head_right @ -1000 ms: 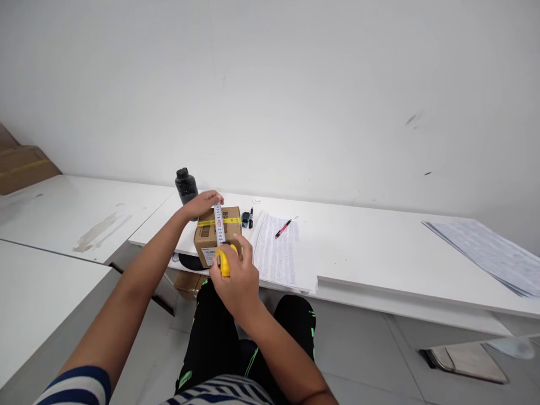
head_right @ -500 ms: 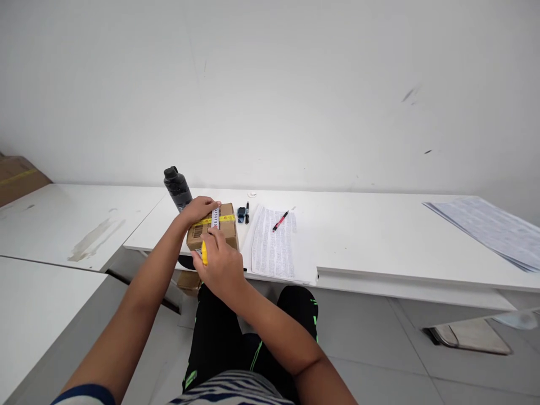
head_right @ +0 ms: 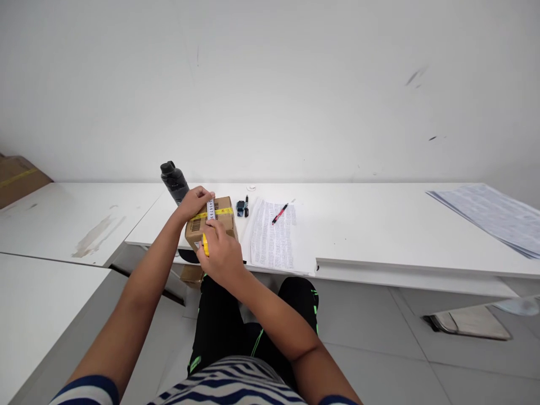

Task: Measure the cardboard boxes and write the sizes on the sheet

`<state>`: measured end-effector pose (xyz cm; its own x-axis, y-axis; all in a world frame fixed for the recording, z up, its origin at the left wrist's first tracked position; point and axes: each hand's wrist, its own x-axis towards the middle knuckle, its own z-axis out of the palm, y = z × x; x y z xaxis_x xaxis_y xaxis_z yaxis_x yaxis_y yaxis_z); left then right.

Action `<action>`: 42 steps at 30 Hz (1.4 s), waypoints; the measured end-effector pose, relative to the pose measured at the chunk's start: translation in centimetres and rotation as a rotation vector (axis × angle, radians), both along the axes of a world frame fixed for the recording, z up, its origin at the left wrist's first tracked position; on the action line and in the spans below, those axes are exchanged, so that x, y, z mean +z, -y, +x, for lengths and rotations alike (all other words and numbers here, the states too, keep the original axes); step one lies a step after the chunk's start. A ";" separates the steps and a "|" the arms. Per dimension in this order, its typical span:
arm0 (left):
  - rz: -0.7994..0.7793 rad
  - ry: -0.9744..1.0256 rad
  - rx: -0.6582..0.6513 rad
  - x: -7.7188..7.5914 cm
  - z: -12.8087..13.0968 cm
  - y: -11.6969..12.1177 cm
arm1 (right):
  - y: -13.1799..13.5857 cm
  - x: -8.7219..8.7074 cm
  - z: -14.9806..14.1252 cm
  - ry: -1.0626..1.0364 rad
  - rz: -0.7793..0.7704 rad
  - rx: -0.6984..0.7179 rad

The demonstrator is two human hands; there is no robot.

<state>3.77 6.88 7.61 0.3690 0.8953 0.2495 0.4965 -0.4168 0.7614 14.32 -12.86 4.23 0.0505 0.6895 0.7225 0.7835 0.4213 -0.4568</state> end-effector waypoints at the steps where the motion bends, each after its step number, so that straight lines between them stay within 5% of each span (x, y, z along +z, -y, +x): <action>1: 0.051 0.068 0.013 0.1 -0.1 0.4 | 0.1 -0.3 0.3 -0.002 0.026 0.015; 6: 0.228 0.135 0.022 1.3 -1.1 5.2 | 0.0 -3.0 3.1 -0.064 0.297 0.077; 10: 0.312 -0.244 -0.117 0.3 -1.8 9.6 | -0.4 -5.0 4.5 -0.308 0.333 0.108; 14: 0.326 -0.451 -0.008 -3.0 -4.5 11.0 | -0.3 -5.2 4.3 -1.059 0.048 0.136; 17: 0.363 -0.278 0.085 -6.5 -8.1 10.5 | -0.6 -4.7 4.9 -1.526 -0.174 0.340; 20: 0.314 -0.019 0.177 -10.4 -10.7 10.0 | -1.8 -3.6 5.9 -1.651 -0.325 0.574; 23: 0.128 0.151 0.153 -13.0 -11.1 9.9 | -4.7 -1.5 6.4 -1.502 -0.397 0.722; 25: -0.005 0.327 0.172 -13.4 -10.3 9.7 | -7.6 0.3 6.3 -1.293 -0.447 0.744; 30: -0.177 0.750 0.300 -10.7 -7.1 9.2 | -14.6 4.2 3.8 -0.380 -0.509 0.659; 34: -0.278 0.789 0.380 -8.9 -5.0 9.4 | -16.4 5.3 0.6 0.268 -0.481 0.672; 42: -0.181 0.800 0.406 -8.9 -4.4 10.0 | -16.6 5.4 -2.3 0.504 -0.425 0.702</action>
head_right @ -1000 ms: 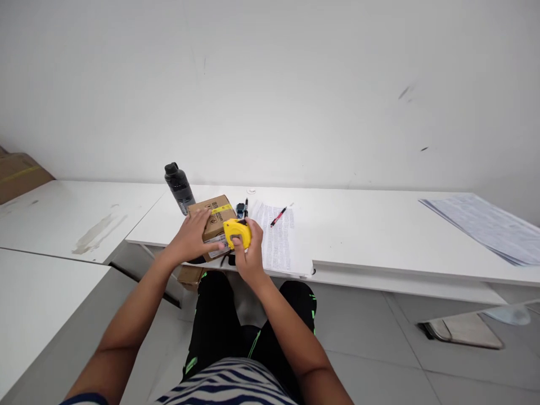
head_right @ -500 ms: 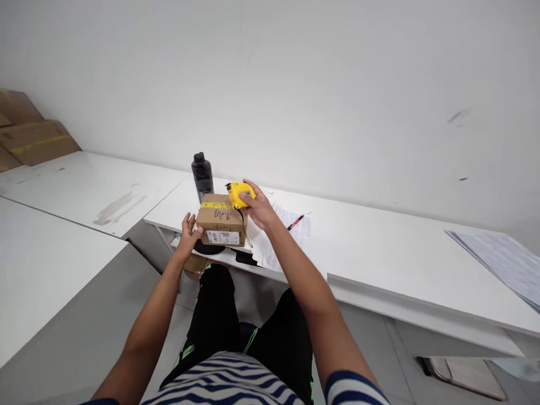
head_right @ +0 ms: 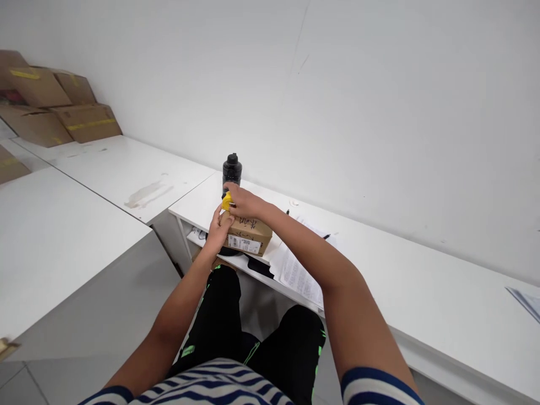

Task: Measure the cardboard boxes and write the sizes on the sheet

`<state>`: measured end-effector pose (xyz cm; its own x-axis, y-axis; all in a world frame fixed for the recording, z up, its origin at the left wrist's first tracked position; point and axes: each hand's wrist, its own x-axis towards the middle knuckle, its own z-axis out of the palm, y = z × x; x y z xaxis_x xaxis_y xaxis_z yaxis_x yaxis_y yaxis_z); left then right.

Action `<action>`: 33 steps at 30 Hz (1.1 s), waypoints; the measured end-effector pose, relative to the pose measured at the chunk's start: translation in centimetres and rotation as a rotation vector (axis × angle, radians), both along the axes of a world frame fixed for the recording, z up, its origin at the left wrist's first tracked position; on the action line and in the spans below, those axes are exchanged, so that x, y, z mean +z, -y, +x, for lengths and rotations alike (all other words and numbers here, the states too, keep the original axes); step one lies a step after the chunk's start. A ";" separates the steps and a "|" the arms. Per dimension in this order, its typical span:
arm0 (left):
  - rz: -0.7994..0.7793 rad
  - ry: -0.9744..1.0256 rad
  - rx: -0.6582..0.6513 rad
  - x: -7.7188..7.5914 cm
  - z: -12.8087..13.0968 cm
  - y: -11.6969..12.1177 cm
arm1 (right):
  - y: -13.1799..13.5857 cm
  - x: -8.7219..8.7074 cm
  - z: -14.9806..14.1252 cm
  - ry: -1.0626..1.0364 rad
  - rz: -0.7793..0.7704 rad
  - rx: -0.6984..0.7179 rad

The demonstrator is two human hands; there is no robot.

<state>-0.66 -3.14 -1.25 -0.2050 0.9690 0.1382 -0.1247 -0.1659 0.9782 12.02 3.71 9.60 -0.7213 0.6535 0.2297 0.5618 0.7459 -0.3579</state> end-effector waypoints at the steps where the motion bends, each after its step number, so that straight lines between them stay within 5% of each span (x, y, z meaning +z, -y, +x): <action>1: 0.011 -0.023 0.040 0.1 0.1 0.1 | -0.1 0.1 0.1 0.008 0.001 0.014; 7: 0.007 -0.143 0.162 0.7 1.0 0.3 | 1.3 0.6 5.2 0.043 -0.025 -0.020; 16: 0.018 -0.176 0.171 0.0 0.7 -0.8 | 7.5 -0.4 17.7 -0.029 -0.244 -0.467; 23: 0.045 -0.212 0.176 -0.2 0.4 -1.3 | 7.8 -0.8 17.6 -0.105 -0.272 -0.495; 29: 0.042 -0.213 0.176 -0.1 0.4 -1.1 | 6.9 -1.1 17.3 -0.122 -0.135 -0.462; 33: 0.045 -0.190 0.156 -0.1 0.2 -0.9 | 5.5 -0.5 14.4 -0.142 -0.024 -0.371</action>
